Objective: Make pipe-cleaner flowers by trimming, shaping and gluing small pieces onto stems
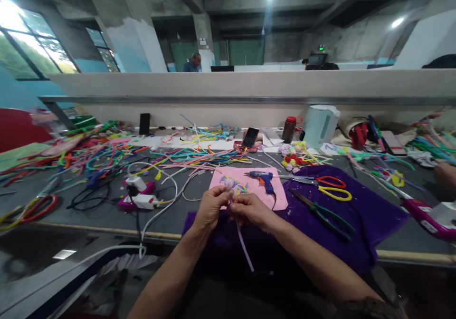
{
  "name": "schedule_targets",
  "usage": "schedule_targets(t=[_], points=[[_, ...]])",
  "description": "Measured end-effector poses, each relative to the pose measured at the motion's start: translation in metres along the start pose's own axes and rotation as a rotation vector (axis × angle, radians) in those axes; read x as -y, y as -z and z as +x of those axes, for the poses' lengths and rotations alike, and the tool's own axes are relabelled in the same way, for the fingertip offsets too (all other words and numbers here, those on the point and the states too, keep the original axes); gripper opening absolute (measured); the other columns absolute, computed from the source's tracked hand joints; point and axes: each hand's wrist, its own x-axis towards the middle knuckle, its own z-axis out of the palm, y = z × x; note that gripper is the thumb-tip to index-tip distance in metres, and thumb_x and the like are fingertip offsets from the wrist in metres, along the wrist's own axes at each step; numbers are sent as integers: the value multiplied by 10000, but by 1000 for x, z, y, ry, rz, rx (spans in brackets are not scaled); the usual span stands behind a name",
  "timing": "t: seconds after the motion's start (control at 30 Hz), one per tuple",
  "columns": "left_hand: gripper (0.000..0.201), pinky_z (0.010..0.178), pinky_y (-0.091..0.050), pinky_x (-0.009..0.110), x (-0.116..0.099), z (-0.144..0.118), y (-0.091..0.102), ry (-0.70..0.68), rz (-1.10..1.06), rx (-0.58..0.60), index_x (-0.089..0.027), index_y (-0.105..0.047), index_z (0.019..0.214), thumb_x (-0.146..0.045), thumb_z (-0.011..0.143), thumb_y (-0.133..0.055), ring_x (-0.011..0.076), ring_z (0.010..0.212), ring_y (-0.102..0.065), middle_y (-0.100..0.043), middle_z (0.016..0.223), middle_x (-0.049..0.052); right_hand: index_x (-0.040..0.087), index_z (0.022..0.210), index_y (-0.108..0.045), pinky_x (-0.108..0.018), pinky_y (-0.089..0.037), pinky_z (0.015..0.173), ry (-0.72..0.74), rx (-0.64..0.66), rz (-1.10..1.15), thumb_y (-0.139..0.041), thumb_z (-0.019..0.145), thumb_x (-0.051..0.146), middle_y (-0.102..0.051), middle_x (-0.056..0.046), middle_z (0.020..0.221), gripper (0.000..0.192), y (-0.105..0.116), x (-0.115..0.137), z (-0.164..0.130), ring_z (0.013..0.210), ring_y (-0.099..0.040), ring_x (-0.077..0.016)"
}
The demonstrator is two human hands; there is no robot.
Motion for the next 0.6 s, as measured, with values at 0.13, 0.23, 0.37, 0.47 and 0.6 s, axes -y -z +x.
schedule_targets(t=[0.13, 0.23, 0.37, 0.47, 0.6], points=[[226, 478, -355, 196, -12, -11, -10, -41, 21, 12, -135, -584, 556, -296, 615, -732, 67, 464, -453, -548, 504, -29, 137, 676, -549, -190, -327, 394, 46, -33, 21, -629, 718, 502, -588, 7, 600, 376, -6, 6, -13, 408, -487, -65], [238, 464, -359, 202, -19, -18, -13, -31, 30, 23, -134, -584, 560, -313, 613, -731, 74, 450, -459, -549, 501, -25, 143, 684, -538, -188, -317, 384, 65, -39, 21, -610, 724, 526, -597, 3, 606, 392, -11, 9, -19, 397, -488, -66], [224, 475, -373, 203, -22, -23, -17, -17, 39, 27, -131, -640, 623, -332, 599, -737, 78, 466, -481, -569, 530, -17, 146, 699, -531, -182, -314, 376, 95, -56, 3, -582, 747, 525, -606, 0, 609, 386, -13, 9, -24, 392, -492, -65], [254, 515, -403, 209, -19, -24, -21, 6, 28, 50, -133, -687, 729, -345, 598, -735, 92, 524, -525, -618, 620, 9, 147, 702, -530, -183, -321, 378, 101, -73, -38, -542, 782, 505, -602, 1, 601, 367, -8, 7, -25, 392, -489, -68], [224, 452, -357, 169, -18, -24, -19, 27, 6, 18, -131, -661, 679, -329, 606, -737, 58, 487, -484, -595, 610, -6, 149, 812, -599, -223, -395, 456, 143, -134, -330, -485, 836, 421, -623, -23, 649, 296, 0, 17, -38, 467, -528, -103]])
